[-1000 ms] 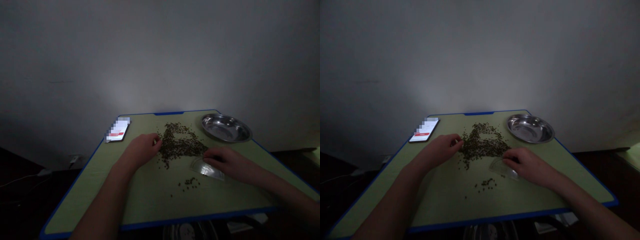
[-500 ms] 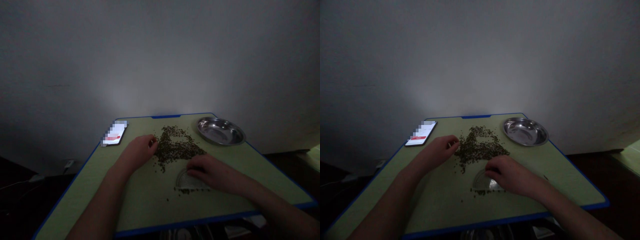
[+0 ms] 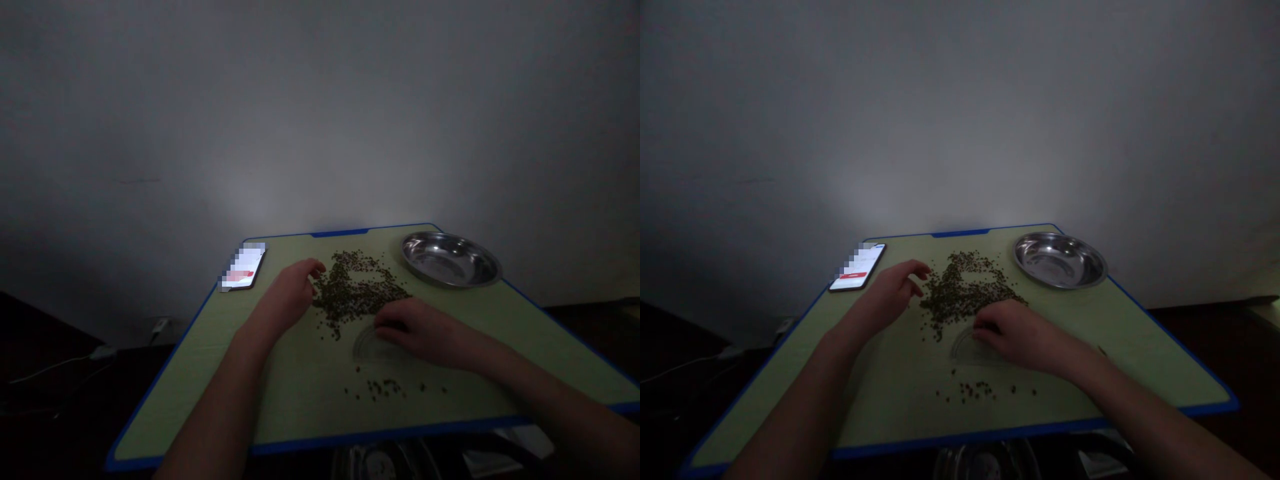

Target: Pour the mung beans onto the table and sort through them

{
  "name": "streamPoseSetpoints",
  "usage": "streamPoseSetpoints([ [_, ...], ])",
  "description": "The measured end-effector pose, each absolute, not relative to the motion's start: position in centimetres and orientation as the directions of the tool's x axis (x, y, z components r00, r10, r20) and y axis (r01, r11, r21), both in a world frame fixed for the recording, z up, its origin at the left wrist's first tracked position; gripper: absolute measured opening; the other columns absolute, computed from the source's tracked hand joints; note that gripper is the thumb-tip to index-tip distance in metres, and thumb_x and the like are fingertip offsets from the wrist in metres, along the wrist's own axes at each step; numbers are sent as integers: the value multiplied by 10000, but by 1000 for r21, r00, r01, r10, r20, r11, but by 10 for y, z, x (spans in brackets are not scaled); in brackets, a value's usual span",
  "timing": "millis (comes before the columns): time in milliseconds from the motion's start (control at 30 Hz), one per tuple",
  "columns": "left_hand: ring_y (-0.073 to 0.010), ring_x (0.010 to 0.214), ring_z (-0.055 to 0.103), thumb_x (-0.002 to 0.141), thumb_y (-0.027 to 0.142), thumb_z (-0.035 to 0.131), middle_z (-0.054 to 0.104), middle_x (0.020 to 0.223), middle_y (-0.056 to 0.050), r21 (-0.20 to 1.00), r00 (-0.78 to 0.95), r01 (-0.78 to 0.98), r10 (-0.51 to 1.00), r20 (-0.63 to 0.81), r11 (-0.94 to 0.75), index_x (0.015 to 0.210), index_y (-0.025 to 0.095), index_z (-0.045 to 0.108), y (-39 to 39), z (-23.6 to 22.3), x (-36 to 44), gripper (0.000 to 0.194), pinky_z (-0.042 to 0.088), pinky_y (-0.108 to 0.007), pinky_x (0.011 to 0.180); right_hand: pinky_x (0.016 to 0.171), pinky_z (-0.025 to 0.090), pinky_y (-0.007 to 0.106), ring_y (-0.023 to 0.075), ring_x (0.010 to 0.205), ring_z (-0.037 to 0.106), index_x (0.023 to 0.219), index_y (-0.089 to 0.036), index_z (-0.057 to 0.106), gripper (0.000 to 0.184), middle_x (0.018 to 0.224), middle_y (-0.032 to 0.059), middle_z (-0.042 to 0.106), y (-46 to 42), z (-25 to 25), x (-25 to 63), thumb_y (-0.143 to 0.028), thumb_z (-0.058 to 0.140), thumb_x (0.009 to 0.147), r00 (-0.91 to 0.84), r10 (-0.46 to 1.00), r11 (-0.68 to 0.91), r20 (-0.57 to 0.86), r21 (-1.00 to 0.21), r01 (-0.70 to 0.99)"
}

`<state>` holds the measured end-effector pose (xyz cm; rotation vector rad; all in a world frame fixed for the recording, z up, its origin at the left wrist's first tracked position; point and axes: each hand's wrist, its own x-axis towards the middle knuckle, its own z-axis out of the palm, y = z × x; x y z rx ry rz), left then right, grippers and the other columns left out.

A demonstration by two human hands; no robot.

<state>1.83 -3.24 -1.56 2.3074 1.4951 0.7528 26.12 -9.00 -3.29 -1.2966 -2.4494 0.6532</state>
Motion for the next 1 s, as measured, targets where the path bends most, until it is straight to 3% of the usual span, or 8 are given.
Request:
streamPoseSetpoints([
  [233, -192, 891, 638, 748, 36, 388, 698, 968, -77, 438, 343, 774, 884, 317, -457, 944, 169, 650, -33, -13, 19, 353, 498, -335, 820, 660, 398, 268, 160, 728, 600, 819, -171, 698, 173, 795, 51, 706, -90, -30, 239, -220, 543, 878, -667, 742, 610, 62, -476, 634],
  [433, -212, 930, 616, 844, 174, 445, 676, 972, -90, 392, 354, 784, 865, 355, -481, 930, 160, 649, -32, -13, 20, 222, 484, -363, 861, 655, 407, 260, 160, 729, 609, 838, -170, 705, 165, 814, 62, 717, -91, -28, 233, -209, 548, 870, -696, 717, 633, 39, -454, 627],
  [700, -204, 1042, 580, 861, 170, 329, 641, 1103, -78, 489, 346, 717, 863, 368, -496, 1047, 175, 602, -33, -13, 18, 331, 459, -367, 937, 669, 432, 255, 159, 737, 628, 857, -176, 714, 169, 824, 60, 726, -99, -25, 237, -207, 550, 877, -726, 688, 641, 5, -474, 604],
  [1000, -215, 1041, 582, 835, 180, 324, 641, 1092, -96, 480, 335, 736, 873, 354, -477, 1037, 156, 603, -33, -13, 17, 345, 462, -376, 926, 640, 422, 248, 151, 703, 621, 853, -175, 716, 172, 807, 53, 728, -97, -21, 233, -195, 546, 864, -726, 688, 644, 8, -469, 605],
])
